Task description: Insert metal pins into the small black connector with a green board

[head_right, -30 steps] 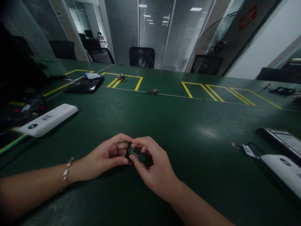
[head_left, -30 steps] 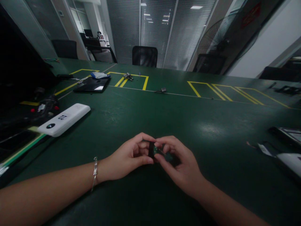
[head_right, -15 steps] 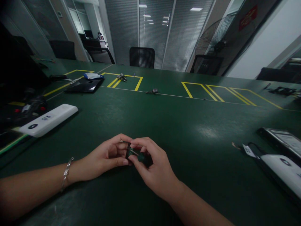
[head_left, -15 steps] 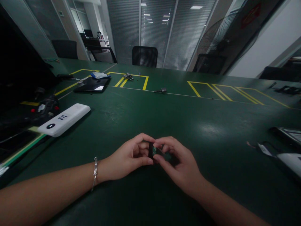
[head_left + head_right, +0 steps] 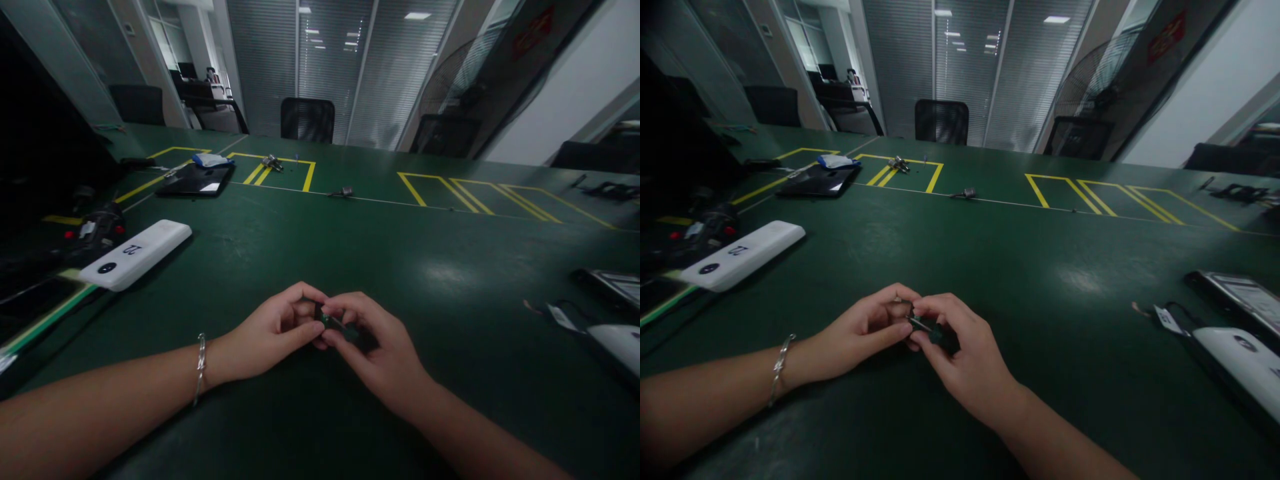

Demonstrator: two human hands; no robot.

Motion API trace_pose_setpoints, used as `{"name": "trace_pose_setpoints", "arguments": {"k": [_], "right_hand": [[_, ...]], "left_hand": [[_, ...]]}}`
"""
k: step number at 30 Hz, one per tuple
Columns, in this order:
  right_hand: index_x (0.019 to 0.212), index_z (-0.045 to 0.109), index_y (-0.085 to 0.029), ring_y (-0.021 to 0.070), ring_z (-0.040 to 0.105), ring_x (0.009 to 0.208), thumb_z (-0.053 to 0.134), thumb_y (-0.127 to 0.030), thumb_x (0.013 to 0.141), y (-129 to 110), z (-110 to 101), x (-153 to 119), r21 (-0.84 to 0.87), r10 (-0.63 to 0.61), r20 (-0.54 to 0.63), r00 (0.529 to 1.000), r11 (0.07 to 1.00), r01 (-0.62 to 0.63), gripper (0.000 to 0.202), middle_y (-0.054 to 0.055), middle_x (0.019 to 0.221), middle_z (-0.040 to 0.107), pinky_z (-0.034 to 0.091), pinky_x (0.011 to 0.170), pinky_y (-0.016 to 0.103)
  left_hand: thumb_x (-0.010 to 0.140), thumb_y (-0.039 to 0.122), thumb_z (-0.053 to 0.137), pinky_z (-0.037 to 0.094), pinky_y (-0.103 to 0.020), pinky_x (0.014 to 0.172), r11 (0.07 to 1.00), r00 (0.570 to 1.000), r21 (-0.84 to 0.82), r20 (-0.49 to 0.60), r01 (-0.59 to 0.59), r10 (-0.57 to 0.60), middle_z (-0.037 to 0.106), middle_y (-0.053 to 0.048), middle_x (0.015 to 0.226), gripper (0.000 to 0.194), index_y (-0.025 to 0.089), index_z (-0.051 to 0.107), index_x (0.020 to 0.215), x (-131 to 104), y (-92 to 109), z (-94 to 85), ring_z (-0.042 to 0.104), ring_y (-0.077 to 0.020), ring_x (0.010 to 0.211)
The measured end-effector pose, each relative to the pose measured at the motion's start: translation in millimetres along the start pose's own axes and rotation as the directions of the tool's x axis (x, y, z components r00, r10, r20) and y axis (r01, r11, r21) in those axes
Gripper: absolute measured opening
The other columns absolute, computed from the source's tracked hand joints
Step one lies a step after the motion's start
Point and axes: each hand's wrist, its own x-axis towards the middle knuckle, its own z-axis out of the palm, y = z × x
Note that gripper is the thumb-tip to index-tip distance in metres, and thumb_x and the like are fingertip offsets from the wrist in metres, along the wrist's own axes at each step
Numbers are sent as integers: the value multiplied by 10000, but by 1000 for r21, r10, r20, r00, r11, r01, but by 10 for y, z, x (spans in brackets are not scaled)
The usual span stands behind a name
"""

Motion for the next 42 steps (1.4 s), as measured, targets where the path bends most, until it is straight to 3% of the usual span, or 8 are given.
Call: {"name": "trace_pose_setpoints", "arguments": {"k": [10,25,35,42], "right_hand": [[1128,574,-257,136,587,855,615,-117,860,-40,-15,12,17,-4,47,999,1000,3,305,4,1013,620,470,719,247],[1106,595,-228,144,580,821,569,-106,866,-54,-16,5,-24,-27,-30,999,999,26,270,25,1009,635,466,697,258],[1103,602,-238,157,600,837,559,-131,876,-66,-31,2,-21,-25,-16,1000,999,24,254,29,1004,646,478,714,277],[1095,604,-245,180,595,854,545,-136,880,-54,-31,24,-36,2,-33,999,999,-3,248,40,1000,634,483,730,309]], "left_hand": [[895,112,548,486,-357,787,998,1000,55,-12,-13,13,645,-114,1031,204,134,476,1084,3,-29,9,633,-197,909],[838,56,556,479,-292,722,998,998,63,-67,-9,14,638,-44,877,184,135,482,986,-19,5,45,609,-140,786],[822,53,582,459,-263,665,998,998,65,-60,-7,11,633,-22,823,176,136,494,950,-29,10,46,600,-126,732],[879,95,542,484,-325,743,999,1000,34,-10,-6,6,630,-55,893,169,136,481,1032,-6,-4,16,625,-164,816]]}}
